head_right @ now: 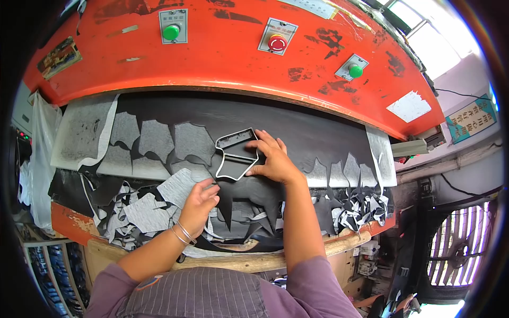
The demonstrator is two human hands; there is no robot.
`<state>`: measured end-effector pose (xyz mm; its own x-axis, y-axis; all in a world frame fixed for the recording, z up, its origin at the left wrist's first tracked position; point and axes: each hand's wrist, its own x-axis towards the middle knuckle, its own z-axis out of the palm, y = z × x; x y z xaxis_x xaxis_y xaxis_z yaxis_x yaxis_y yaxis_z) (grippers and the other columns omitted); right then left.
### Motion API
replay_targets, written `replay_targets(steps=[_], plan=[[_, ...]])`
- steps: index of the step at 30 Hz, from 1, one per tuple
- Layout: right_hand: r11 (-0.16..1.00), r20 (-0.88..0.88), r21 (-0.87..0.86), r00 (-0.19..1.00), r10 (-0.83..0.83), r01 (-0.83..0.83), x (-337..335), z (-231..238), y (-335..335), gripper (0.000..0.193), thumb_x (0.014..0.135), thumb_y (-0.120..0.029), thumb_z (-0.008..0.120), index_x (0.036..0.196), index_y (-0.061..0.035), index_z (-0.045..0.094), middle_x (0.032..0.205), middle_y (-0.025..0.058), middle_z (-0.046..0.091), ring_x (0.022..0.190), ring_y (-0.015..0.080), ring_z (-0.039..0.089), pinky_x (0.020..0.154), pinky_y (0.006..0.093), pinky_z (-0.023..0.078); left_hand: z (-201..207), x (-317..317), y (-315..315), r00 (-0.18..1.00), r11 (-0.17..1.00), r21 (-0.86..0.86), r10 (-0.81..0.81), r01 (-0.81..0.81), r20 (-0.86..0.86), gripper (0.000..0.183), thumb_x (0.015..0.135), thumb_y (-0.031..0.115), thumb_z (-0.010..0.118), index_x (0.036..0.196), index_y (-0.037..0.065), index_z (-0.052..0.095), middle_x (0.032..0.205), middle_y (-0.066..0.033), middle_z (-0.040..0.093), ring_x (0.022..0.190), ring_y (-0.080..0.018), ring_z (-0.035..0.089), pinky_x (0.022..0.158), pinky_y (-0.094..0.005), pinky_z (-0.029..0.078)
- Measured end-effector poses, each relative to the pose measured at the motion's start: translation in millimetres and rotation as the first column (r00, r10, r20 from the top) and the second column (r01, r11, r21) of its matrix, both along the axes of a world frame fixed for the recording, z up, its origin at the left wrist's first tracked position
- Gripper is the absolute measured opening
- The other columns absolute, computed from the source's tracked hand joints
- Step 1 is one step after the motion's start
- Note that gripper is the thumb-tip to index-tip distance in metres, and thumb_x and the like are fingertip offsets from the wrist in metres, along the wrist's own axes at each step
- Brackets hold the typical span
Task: Cutting out shoe components from a sheet of material using a metal die and a hydraulic press machine.
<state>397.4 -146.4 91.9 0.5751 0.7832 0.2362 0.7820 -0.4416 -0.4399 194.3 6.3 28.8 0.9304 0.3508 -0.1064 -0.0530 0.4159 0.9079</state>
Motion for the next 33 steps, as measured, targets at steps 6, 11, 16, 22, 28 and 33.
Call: replay_targets(steps=[6, 11, 16, 22, 28, 33], plan=[[0.993, 0.079, 0.112, 0.997, 0.025, -0.034, -12, -16, -2, 0.059, 0.052, -0.037, 0.088, 0.099, -0.0123, 0.06, 0.138, 0.0192, 0.047, 0.137, 0.0335, 0.033, 0.112, 0.0483, 0.021, 8, 1, 7, 0.999, 0.995, -0.096, -0.005, 0.001, -0.045, 0.053, 0.088, 0.0, 0.056, 0.138, -0.002, 0.035, 0.121, -0.0181, 0.057, 0.083, -0.0067, 0.05, 0.078, -0.0216, 0.043], [0.972, 0.184, 0.213, 0.974, -0.134, 0.094, -32, -30, -8, 0.06, 0.049, -0.039, 0.088, 0.095, -0.0103, 0.063, 0.132, 0.0229, 0.051, 0.127, 0.0386, 0.043, 0.104, 0.0484, 0.031, 6, 2, 7, 0.999, 0.999, -0.019, -0.036, 0.036, -0.019, 0.06, 0.09, 0.003, 0.055, 0.143, -0.003, 0.028, 0.121, -0.0202, 0.059, 0.097, -0.012, 0.054, 0.086, -0.0241, 0.043], [0.953, 0.247, 0.256, 0.942, -0.226, 0.161, -43, -33, 0, 0.06, 0.05, -0.041, 0.088, 0.095, -0.0093, 0.063, 0.128, 0.0245, 0.052, 0.123, 0.0403, 0.045, 0.101, 0.0476, 0.034, 1, 4, 9, 0.996, 0.989, 0.125, -0.077, 0.081, -0.039, 0.07, 0.091, 0.005, 0.055, 0.148, -0.003, 0.016, 0.123, -0.0218, 0.057, 0.106, -0.016, 0.058, 0.093, -0.0265, 0.043], [0.949, 0.224, 0.232, 0.938, -0.266, 0.214, -53, -31, 7, 0.058, 0.054, -0.042, 0.087, 0.094, -0.0068, 0.062, 0.129, 0.0275, 0.047, 0.125, 0.0426, 0.042, 0.099, 0.0496, 0.035, -8, 6, 5, 0.992, 0.96, 0.254, -0.125, 0.117, 0.016, 0.075, 0.091, 0.004, 0.056, 0.149, -0.003, 0.01, 0.127, -0.0218, 0.05, 0.102, -0.017, 0.059, 0.088, -0.0265, 0.047], [0.931, 0.061, 0.258, 0.958, -0.281, 0.257, -56, -13, 6, 0.065, 0.07, -0.039, 0.08, 0.118, -0.0027, 0.056, 0.137, 0.0328, 0.039, 0.131, 0.0453, 0.034, 0.105, 0.0499, 0.033, -14, 0, 8, 0.987, 0.967, 0.21, -0.157, 0.147, 0.031, 0.077, 0.091, 0.003, 0.056, 0.149, -0.001, 0.006, 0.129, -0.0227, 0.048, 0.1, -0.0175, 0.058, 0.088, -0.0269, 0.047], [0.957, 0.038, 0.169, 0.969, -0.244, 0.234, -23, 23, 16, 0.045, 0.086, -0.023, 0.064, 0.123, -0.0016, 0.053, 0.119, 0.0215, 0.059, 0.113, 0.0387, 0.051, 0.095, 0.0418, 0.042, -20, 2, 12, 0.975, 0.954, 0.235, -0.21, 0.188, 0.071, 0.08, 0.091, 0.003, 0.056, 0.15, 0.0, 0.002, 0.131, -0.0231, 0.047, 0.103, -0.0173, 0.058, 0.088, -0.0267, 0.047]])
